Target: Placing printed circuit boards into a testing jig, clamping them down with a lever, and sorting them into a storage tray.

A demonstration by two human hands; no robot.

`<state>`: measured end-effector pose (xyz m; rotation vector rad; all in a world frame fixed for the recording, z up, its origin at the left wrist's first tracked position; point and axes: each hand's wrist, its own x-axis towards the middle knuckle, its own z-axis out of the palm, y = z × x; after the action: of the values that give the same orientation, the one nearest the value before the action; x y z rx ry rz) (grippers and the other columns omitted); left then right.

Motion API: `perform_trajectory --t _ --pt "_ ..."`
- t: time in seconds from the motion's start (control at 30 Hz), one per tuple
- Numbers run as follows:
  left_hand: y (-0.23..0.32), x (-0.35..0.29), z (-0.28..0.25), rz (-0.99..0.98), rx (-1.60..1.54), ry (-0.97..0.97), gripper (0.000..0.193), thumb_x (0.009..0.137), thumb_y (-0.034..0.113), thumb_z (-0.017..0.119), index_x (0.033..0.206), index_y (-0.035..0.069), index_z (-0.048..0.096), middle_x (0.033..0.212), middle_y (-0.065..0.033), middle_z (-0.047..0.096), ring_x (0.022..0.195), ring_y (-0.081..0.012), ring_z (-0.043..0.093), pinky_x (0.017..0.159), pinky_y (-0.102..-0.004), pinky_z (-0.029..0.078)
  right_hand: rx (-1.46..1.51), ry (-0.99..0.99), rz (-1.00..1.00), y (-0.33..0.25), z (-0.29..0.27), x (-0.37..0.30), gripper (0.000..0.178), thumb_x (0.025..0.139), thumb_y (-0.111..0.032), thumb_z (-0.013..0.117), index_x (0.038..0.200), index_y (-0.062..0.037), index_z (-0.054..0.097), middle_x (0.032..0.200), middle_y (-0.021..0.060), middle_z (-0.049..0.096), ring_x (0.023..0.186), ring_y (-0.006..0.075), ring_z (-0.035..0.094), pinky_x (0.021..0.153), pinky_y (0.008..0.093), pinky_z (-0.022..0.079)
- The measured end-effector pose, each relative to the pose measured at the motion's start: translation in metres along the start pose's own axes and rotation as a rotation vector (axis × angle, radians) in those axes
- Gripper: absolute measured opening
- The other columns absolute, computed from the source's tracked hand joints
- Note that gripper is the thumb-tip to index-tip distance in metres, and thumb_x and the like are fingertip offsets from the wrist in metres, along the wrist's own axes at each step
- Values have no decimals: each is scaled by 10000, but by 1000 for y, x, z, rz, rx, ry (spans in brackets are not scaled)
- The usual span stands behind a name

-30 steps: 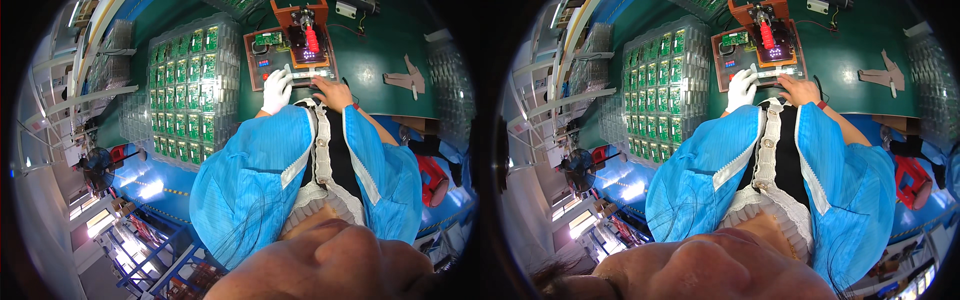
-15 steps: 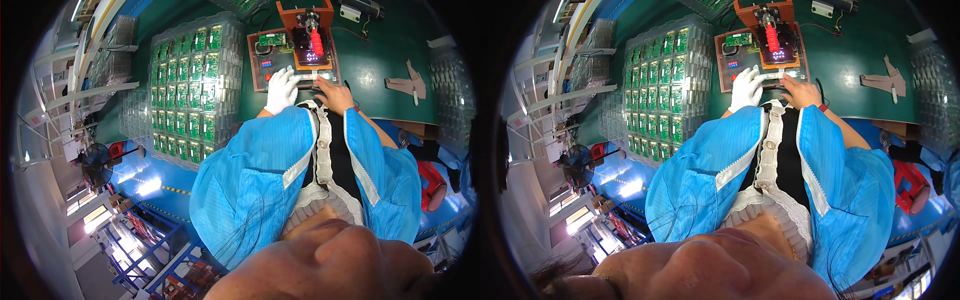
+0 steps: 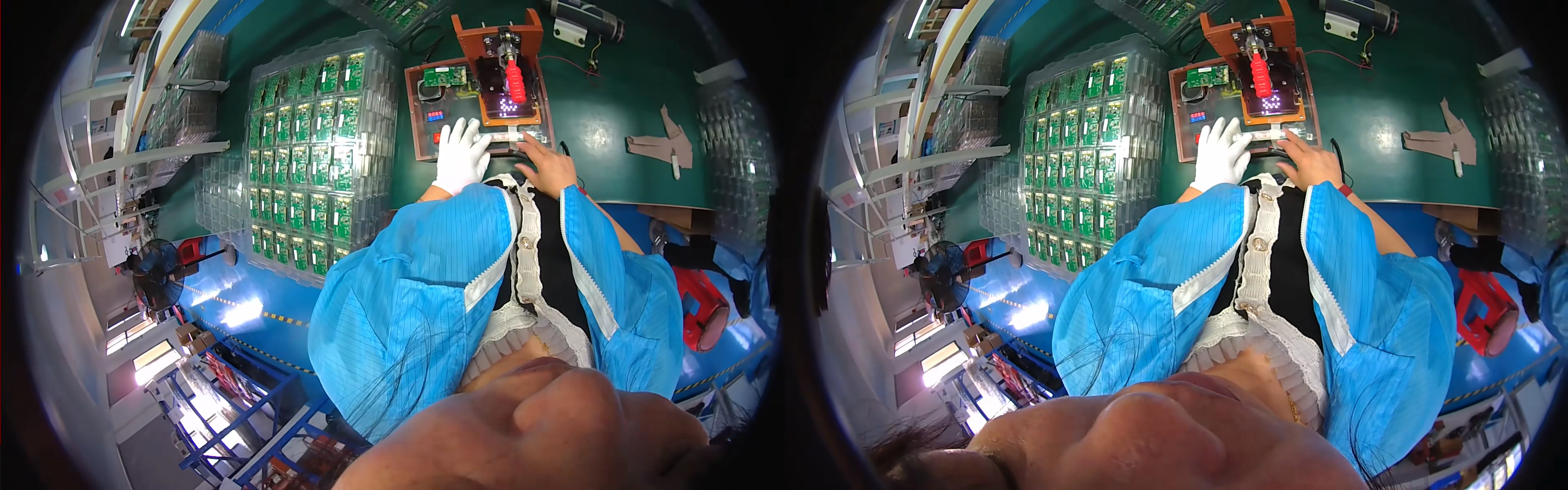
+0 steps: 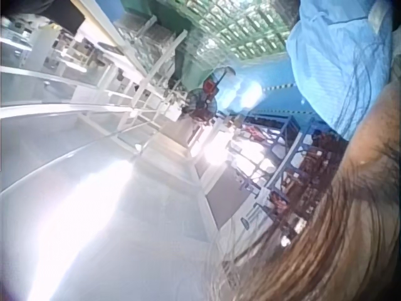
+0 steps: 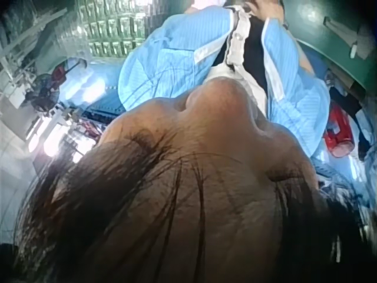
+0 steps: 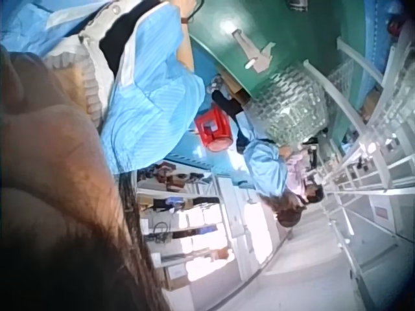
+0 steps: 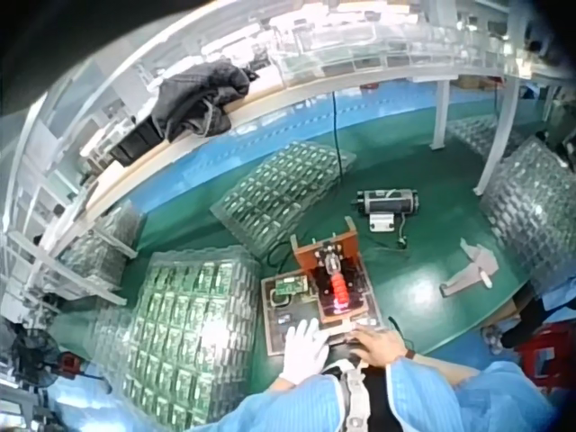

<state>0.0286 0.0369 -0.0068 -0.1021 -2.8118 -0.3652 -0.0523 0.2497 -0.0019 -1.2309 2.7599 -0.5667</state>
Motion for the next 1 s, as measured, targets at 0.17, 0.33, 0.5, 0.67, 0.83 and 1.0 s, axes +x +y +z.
perform_trajectory --t 0.17,0.33,0.5,0.67,0.83,1.0 --pt "-5 -10 -2 -34 -24 -23 466 742 199 623 1197 124 555 1329 -146 465 1234 -367 407 1037 -560 259 6 9 50 1 -2 -2 413 813 -299 659 1186 -173 538 1370 -75 491 823 242 669 687 342 536" --pt "-9 -15 -2 -57 -5 -37 503 740 203 623 1227 115 529 1326 -149 466 1235 -371 407 1042 -564 253 -52 -99 71 1 -5 3 415 815 -323 654 1183 -169 537 1350 -46 515 818 261 670 695 352 535" --pt "-8 -17 -1 -48 10 -52 541 730 207 627 1249 107 509 1326 -148 465 1233 -371 409 1046 -563 247 -106 -217 70 -1 -14 11 422 818 -348 646 1178 -160 536 1325 -4 540 812 292 669 703 374 533" --pt "-7 -20 -3 -56 30 -74 570 718 208 633 1262 106 498 1327 -148 465 1232 -370 410 1050 -560 245 -85 -241 60 -5 -22 13 420 817 -353 643 1162 -139 538 1320 34 546 804 326 667 711 410 530" --pt "-9 -18 -7 -45 54 -109 588 709 205 635 1270 106 493 1326 -144 467 1230 -364 413 1054 -553 241 -63 -236 60 -3 -20 15 434 815 -363 642 1166 -132 533 1312 46 551 799 344 663 711 434 526" --pt "-10 -20 -7 -33 78 -123 600 704 204 637 1275 100 489 1325 -134 470 1230 -354 415 1060 -546 236 -72 -247 63 -5 -23 17 458 813 -377 641 1187 -141 523 1297 43 563 798 348 661 707 439 522"
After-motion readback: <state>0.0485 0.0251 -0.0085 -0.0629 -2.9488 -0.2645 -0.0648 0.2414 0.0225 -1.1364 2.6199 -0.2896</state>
